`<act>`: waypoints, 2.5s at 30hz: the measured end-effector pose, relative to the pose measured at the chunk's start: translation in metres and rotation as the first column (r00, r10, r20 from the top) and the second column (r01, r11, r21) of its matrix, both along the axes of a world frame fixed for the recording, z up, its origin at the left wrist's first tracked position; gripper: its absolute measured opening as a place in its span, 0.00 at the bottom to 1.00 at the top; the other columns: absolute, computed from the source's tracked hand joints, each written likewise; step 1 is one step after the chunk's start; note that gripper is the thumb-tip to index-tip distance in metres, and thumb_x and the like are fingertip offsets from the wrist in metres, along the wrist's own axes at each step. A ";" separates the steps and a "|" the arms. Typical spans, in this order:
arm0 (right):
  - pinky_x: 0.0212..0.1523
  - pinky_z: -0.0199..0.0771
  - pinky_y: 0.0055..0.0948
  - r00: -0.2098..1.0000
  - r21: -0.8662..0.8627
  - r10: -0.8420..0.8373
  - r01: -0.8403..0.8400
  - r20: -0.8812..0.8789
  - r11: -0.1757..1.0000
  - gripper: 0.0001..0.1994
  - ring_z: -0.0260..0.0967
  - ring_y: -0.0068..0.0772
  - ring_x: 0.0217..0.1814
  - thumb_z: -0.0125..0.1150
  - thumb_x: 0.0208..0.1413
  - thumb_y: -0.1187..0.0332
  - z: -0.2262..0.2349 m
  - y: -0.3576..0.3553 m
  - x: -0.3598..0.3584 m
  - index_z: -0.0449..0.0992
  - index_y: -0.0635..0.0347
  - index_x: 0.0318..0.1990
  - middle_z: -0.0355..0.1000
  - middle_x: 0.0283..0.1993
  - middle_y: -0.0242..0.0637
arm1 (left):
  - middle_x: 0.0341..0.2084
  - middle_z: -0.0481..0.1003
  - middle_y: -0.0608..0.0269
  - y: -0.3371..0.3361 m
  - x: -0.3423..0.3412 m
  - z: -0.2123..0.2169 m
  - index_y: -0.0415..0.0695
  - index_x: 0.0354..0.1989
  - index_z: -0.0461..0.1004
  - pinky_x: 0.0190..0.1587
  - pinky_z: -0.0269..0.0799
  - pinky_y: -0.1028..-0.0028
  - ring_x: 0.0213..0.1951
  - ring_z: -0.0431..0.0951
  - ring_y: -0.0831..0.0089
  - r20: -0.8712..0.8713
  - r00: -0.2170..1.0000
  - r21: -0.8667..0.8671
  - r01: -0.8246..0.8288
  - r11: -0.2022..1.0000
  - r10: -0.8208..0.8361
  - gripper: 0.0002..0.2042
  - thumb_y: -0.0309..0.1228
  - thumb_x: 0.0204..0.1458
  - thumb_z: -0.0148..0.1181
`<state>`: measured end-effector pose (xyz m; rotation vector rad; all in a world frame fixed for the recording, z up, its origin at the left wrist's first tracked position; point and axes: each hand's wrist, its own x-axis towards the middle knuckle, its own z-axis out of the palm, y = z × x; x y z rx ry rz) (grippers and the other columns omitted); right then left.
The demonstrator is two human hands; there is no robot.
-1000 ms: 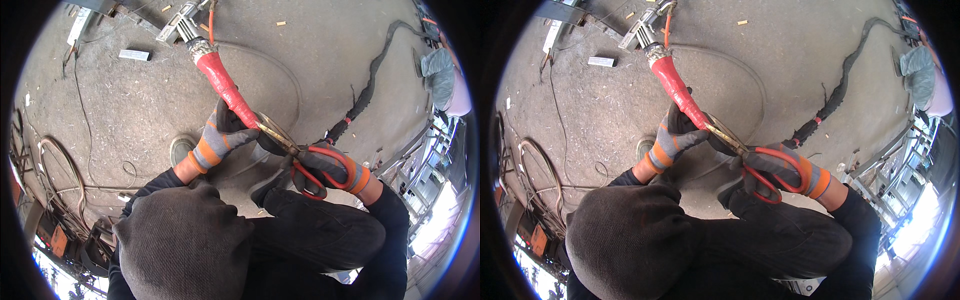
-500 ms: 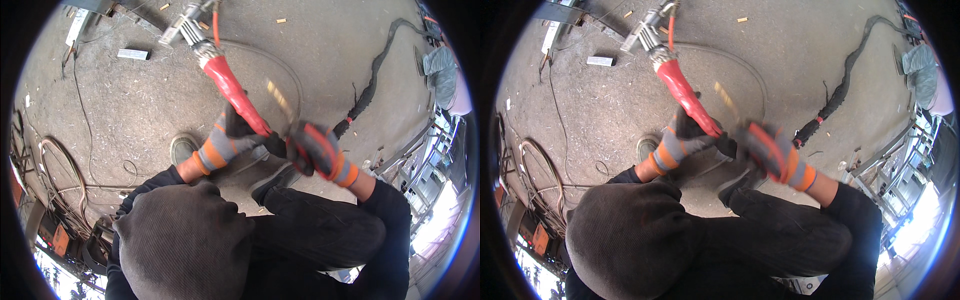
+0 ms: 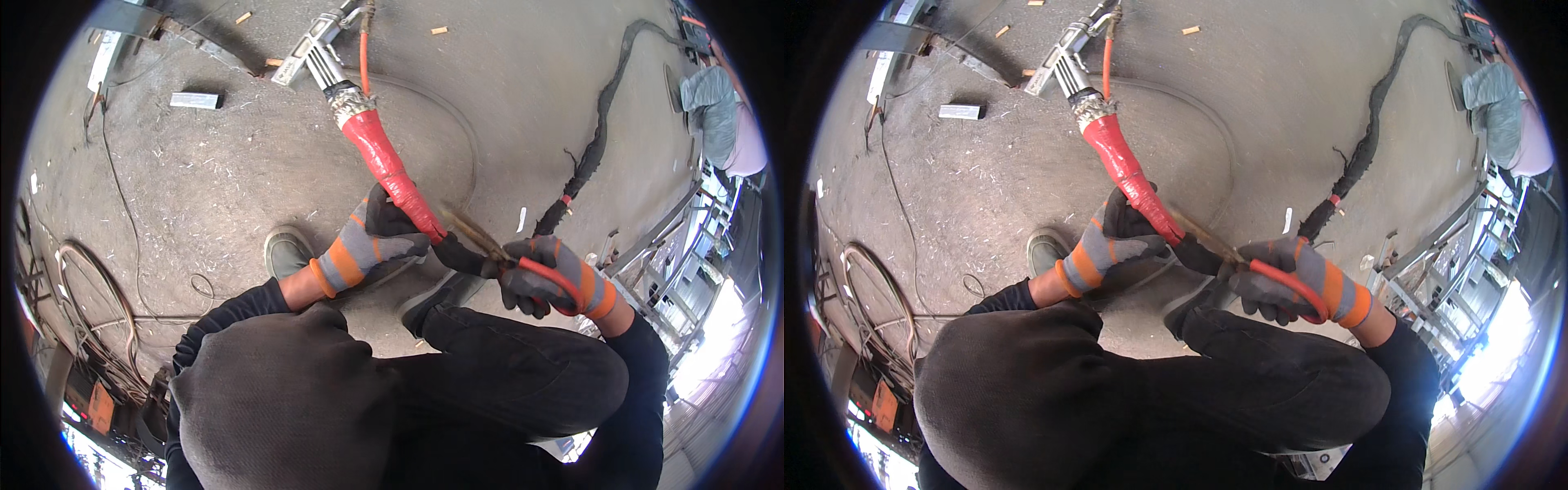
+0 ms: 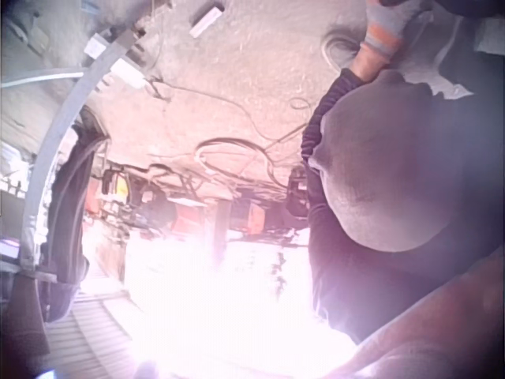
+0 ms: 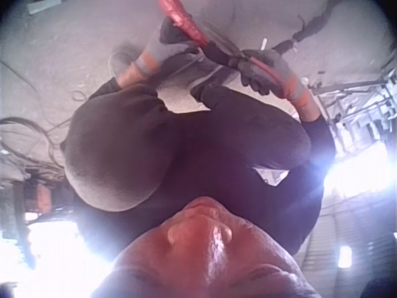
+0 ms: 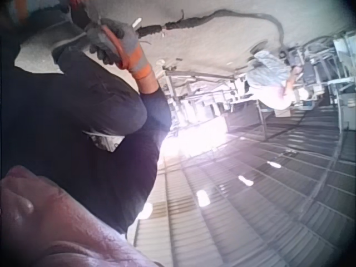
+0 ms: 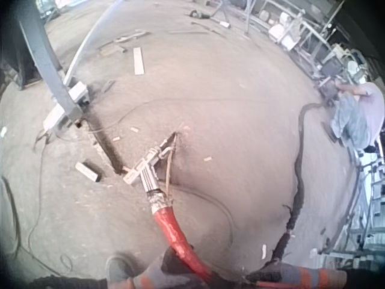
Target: The person uses scissors to cut and remove the red and black insulation from a thick cable in a workshop. They hold the cable with one hand and cut the insulation with the other, then peel away the cut sections.
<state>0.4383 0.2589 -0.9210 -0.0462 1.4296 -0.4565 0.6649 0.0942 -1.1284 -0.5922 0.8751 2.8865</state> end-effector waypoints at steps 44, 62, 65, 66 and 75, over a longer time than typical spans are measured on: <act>0.26 0.71 0.20 0.968 -0.366 0.006 -0.100 -0.249 0.925 0.20 0.73 0.16 0.25 0.67 0.69 0.58 -0.067 0.065 0.058 0.81 0.67 0.56 0.80 0.31 0.31 | 0.51 0.80 0.47 0.013 -0.002 0.002 0.44 0.67 0.59 0.52 0.85 0.58 0.52 0.84 0.57 0.031 0.999 -0.131 -0.007 0.991 0.011 0.34 0.21 0.57 0.74; 0.28 0.80 0.25 1.000 -0.119 -0.022 0.020 -0.012 0.993 0.19 0.78 0.24 0.27 0.64 0.69 0.61 -0.027 0.031 0.011 0.79 0.67 0.57 0.80 0.32 0.35 | 0.54 0.78 0.54 0.009 0.000 0.009 0.39 0.71 0.60 0.57 0.84 0.61 0.55 0.83 0.62 0.103 0.995 -0.076 0.014 0.997 -0.006 0.35 0.18 0.57 0.72; 0.28 0.80 0.25 0.996 -0.252 0.089 -0.089 -0.012 0.963 0.19 0.80 0.26 0.27 0.61 0.72 0.61 -0.034 0.039 0.018 0.78 0.70 0.58 0.83 0.34 0.39 | 0.53 0.78 0.54 0.007 -0.002 0.010 0.39 0.71 0.60 0.56 0.85 0.61 0.54 0.84 0.63 0.091 0.996 -0.083 0.019 0.996 -0.012 0.34 0.18 0.58 0.72; 0.28 0.80 0.25 0.997 -0.235 0.071 -0.064 0.020 0.970 0.19 0.80 0.26 0.27 0.60 0.72 0.60 -0.036 0.040 0.019 0.79 0.70 0.57 0.83 0.34 0.39 | 0.53 0.78 0.54 0.007 -0.003 0.010 0.39 0.71 0.60 0.56 0.85 0.61 0.53 0.84 0.63 0.091 0.996 -0.089 0.029 0.996 -0.021 0.34 0.18 0.58 0.72; 0.27 0.80 0.25 0.953 -0.118 -0.142 0.179 0.266 0.977 0.22 0.81 0.27 0.28 0.52 0.78 0.53 -0.026 0.041 0.017 0.81 0.67 0.47 0.83 0.34 0.41 | 0.52 0.78 0.56 0.009 -0.003 0.009 0.39 0.71 0.60 0.55 0.86 0.61 0.52 0.85 0.62 0.075 0.997 -0.073 -0.012 0.997 0.017 0.33 0.19 0.60 0.71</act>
